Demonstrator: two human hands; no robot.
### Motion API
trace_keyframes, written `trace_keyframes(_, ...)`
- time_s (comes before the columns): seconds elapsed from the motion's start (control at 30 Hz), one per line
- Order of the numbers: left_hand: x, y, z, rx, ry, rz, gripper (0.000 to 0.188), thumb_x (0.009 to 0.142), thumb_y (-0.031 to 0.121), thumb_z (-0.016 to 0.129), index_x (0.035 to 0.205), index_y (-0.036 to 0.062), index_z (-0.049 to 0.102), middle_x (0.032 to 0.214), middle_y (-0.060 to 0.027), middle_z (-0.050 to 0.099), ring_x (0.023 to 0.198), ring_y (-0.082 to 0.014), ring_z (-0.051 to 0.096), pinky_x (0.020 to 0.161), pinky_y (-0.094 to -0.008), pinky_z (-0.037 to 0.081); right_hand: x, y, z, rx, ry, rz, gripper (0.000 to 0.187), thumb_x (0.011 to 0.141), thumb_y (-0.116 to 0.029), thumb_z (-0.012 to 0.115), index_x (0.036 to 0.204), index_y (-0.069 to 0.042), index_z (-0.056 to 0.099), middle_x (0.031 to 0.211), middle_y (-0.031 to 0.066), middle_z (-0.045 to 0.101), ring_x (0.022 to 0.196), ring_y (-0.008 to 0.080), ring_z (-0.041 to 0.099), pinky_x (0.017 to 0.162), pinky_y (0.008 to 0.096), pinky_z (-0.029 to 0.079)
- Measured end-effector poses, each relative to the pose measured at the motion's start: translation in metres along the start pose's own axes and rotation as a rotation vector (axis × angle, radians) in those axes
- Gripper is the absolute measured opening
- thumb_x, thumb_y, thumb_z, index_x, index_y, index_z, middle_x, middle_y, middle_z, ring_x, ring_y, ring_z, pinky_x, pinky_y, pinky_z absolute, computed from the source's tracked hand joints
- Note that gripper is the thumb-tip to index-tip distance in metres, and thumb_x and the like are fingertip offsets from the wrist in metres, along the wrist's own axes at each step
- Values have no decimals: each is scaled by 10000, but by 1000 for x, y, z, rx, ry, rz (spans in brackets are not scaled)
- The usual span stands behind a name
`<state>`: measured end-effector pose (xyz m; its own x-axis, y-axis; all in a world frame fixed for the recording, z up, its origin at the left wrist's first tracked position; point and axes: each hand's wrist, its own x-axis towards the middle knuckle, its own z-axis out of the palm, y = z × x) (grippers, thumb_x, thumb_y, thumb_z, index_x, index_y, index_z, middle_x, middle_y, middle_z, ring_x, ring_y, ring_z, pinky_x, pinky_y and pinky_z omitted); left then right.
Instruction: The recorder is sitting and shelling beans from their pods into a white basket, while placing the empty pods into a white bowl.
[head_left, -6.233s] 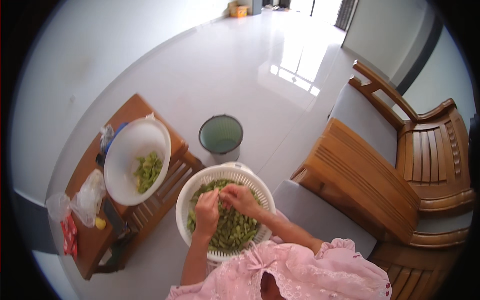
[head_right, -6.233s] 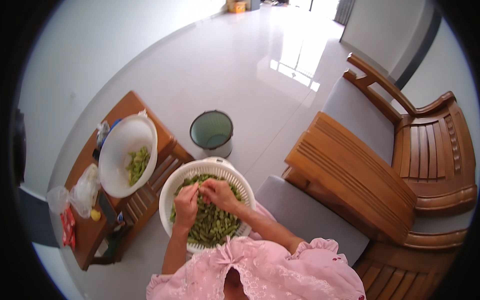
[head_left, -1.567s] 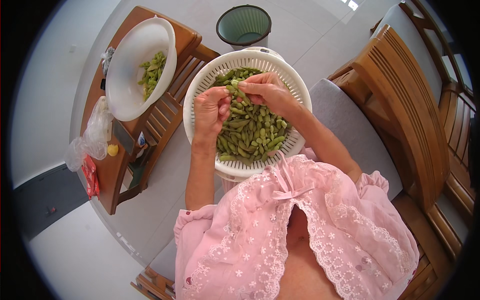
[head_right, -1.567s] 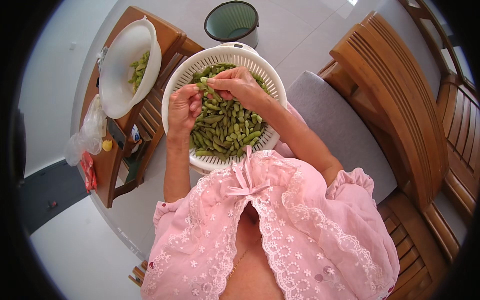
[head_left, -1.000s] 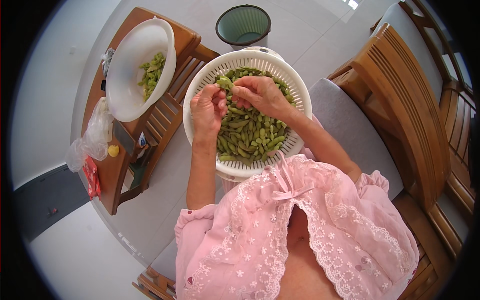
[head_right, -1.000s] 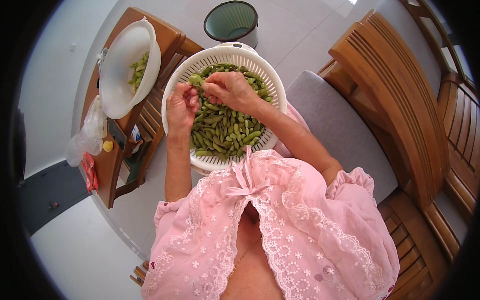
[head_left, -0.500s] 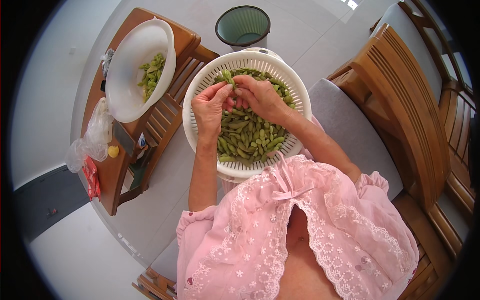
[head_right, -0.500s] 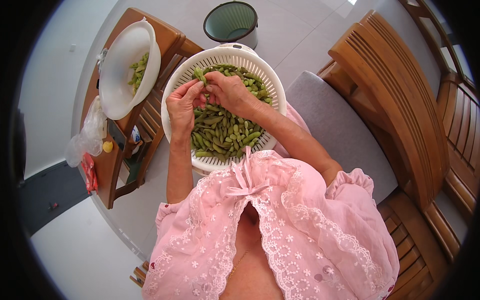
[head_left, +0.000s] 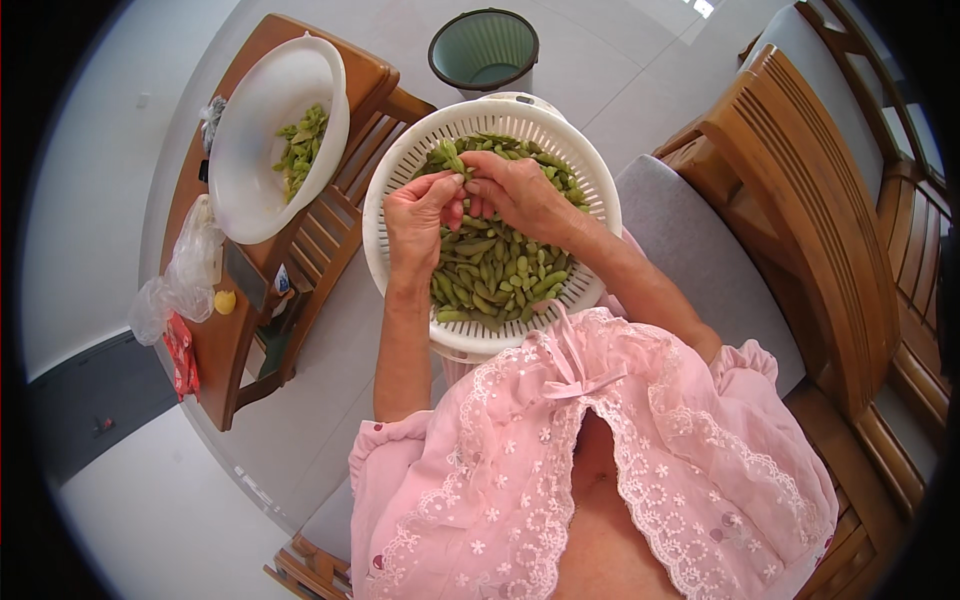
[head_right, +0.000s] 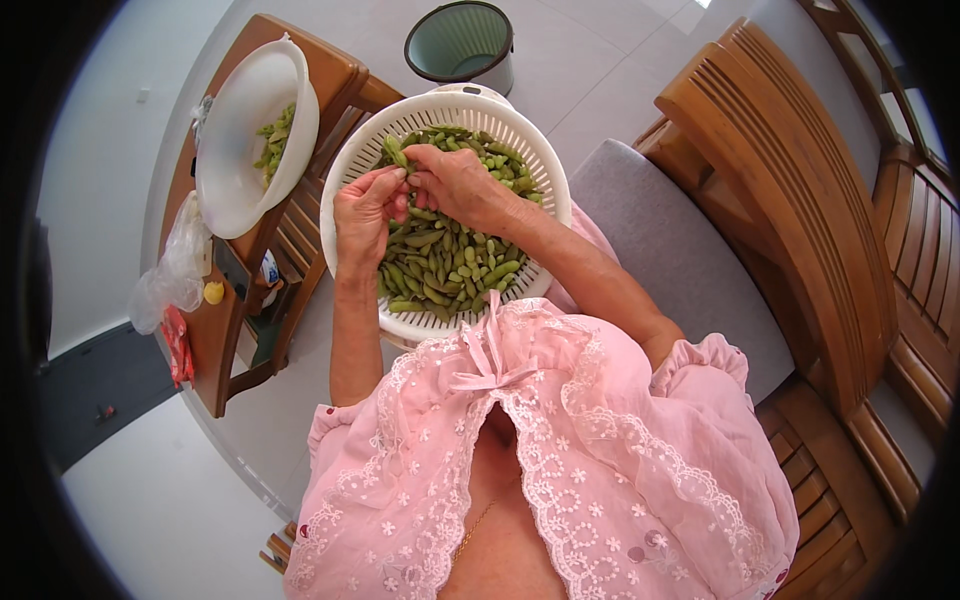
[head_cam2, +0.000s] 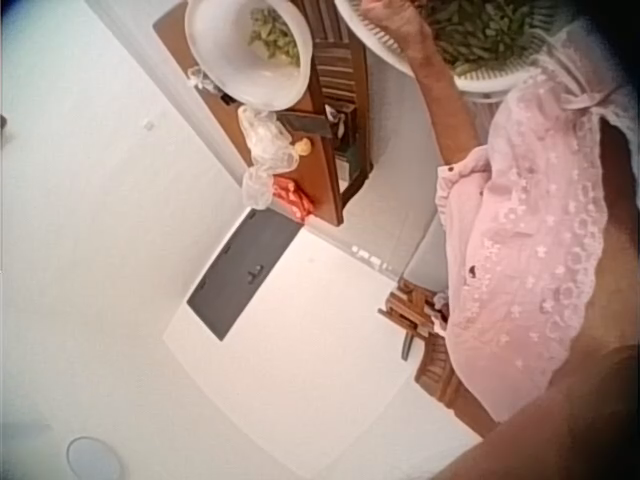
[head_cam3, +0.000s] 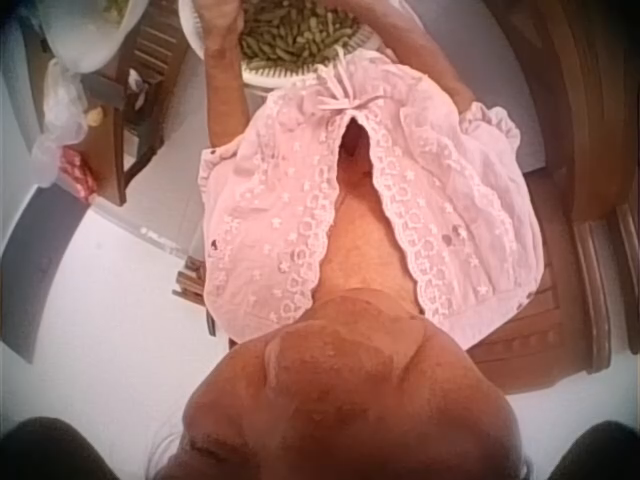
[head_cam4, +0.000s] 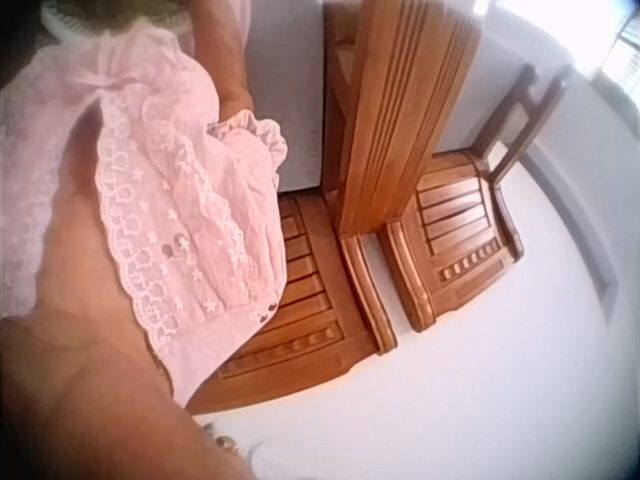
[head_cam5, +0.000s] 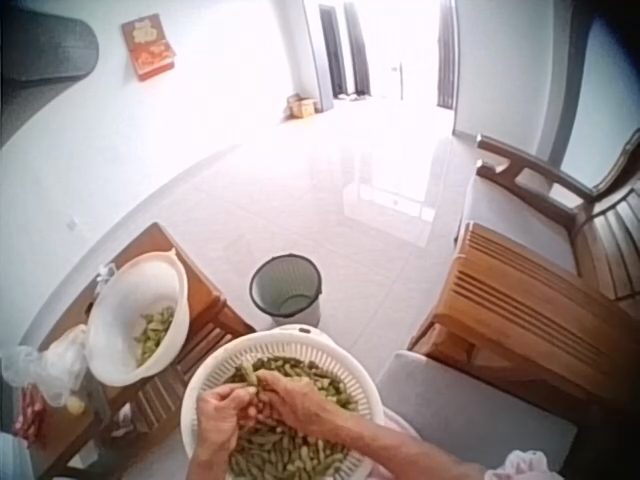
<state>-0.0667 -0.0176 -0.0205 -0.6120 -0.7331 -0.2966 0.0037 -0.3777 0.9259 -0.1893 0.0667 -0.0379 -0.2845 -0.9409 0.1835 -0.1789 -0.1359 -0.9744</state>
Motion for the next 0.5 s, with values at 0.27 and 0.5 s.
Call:
trace_keyframes(0.27,-1,5,-4,46,-19,-105,118,765,100,618,796,-13,601,604,-15,544,453,-56,462,371,-170,314,-1,-2,-2,-95,-53,73,229,821,-82,486,1024,25,483,613,133,571,548,194,587,516,302,462)
trace_keyframes(0.5,-6,4,6,57,65,-16,86,753,48,593,753,-38,592,549,-16,520,399,-53,431,332,-175,308,-2,-1,0,-136,-37,-9,204,810,-65,490,994,23,486,599,132,565,534,208,579,515,313,457)
